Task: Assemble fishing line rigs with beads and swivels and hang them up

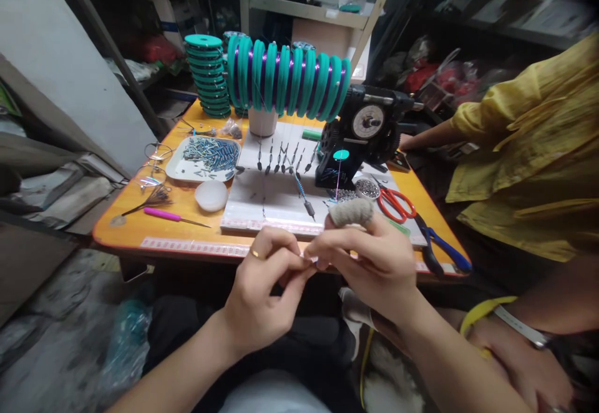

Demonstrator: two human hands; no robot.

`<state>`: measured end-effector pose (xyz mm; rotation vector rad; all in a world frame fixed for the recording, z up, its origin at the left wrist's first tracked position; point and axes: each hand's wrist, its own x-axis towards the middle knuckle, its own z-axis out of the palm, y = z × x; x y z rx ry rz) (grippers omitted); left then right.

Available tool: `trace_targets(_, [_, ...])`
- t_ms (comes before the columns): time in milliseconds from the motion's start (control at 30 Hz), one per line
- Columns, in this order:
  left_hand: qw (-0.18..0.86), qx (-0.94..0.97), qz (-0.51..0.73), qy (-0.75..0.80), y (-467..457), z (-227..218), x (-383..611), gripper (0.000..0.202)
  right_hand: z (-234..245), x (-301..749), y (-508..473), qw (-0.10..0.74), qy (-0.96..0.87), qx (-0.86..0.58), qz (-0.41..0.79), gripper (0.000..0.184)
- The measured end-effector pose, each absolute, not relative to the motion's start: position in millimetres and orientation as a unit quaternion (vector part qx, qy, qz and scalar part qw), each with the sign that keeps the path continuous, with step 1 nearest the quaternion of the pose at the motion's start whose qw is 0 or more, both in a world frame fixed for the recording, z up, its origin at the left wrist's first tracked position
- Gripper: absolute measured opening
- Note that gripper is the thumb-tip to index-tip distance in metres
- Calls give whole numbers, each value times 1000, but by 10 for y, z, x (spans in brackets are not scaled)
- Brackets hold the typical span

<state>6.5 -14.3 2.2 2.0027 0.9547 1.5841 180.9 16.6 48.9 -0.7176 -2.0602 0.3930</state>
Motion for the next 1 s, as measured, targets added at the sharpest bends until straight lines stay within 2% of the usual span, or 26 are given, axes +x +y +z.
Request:
trace_targets(100, [35,779,547,303,-123,-5,29,24,502,1696,230,445,-820,-333,134,11])
trace_targets(167, [-19,812,519,266,-102,-23,4,24,491,1643,250,441,-821,-343,119,10])
trace_targets(233, [-19,823,505,260,-99,-37,-3,24,464,1627,236,435,-827,-344,96,11])
trace_targets(300, [69,794,524,301,-127,-51,13,23,416,1653,178,448,-828,-332,60,14])
trace_targets(367, [227,710,559,363,-178,-74,49,16,343,1705,83,490,-809,-325,12,22])
trace_targets(433, [381,598,583,397,-234,-108,91,11,251,1755,-26,502,-784,-364,24,25])
trace_targets(500, [492,498,596,395,-280,-149,128,12,151,1771,-119,456,-765,-434,137,17])
trace_targets(567, [559,432,601,375,-309,-189,154,10,56,1743,-176,407,-728,-472,286,11])
trace_targets(633, [589,401,601,362,-323,-220,167,8,-21,1683,-200,427,-673,-464,387,10])
trace_targets(700, [595,397,600,358,-322,-234,168,8,-66,1629,-209,475,-636,-447,413,4])
trace_targets(800, [567,432,595,371,-298,-220,152,10,-70,1626,-233,496,-663,-454,330,4])
trace_targets(1000, [357,599,585,415,-239,-210,92,11,46,1858,-265,396,-838,-376,-1,23])
